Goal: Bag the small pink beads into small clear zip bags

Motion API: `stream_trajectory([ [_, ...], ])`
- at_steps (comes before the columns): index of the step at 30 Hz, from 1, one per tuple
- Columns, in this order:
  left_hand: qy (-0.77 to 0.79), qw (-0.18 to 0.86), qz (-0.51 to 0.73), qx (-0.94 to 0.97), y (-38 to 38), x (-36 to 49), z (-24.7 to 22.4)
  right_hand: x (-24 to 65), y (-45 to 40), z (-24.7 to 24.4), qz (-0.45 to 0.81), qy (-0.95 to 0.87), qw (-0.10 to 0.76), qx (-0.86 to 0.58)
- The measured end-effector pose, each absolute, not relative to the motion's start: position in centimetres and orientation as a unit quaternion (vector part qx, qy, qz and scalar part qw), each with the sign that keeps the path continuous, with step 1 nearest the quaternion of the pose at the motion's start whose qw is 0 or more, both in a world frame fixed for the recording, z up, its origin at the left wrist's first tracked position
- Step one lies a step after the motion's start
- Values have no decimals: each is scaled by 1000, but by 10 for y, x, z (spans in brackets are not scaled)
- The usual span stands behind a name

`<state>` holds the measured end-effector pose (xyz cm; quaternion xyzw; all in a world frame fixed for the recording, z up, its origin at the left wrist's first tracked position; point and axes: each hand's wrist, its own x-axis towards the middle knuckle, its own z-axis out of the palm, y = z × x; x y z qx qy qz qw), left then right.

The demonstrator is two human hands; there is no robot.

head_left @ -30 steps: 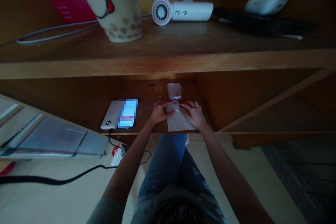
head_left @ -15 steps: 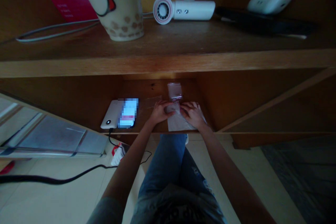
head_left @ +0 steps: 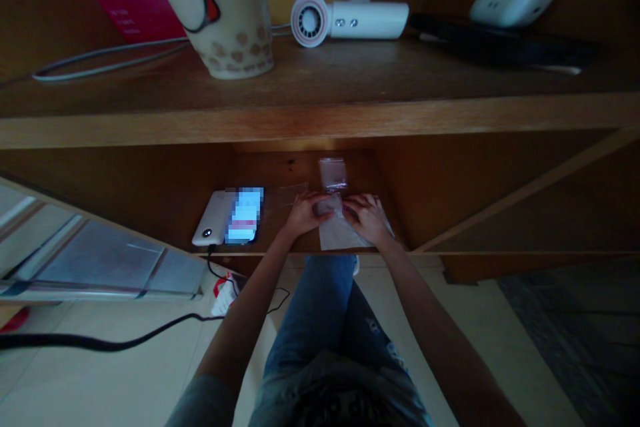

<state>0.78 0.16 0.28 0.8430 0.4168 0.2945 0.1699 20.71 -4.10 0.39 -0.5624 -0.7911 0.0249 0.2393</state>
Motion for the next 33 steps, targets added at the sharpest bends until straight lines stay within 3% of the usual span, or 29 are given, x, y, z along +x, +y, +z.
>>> stream_trajectory([
  [15,405,165,306,846,3,8,2,206,-43,6,15,-794,242,-558],
  [33,383,171,301,857,0,8,7,213,-40,3,132,-721,404,-548],
])
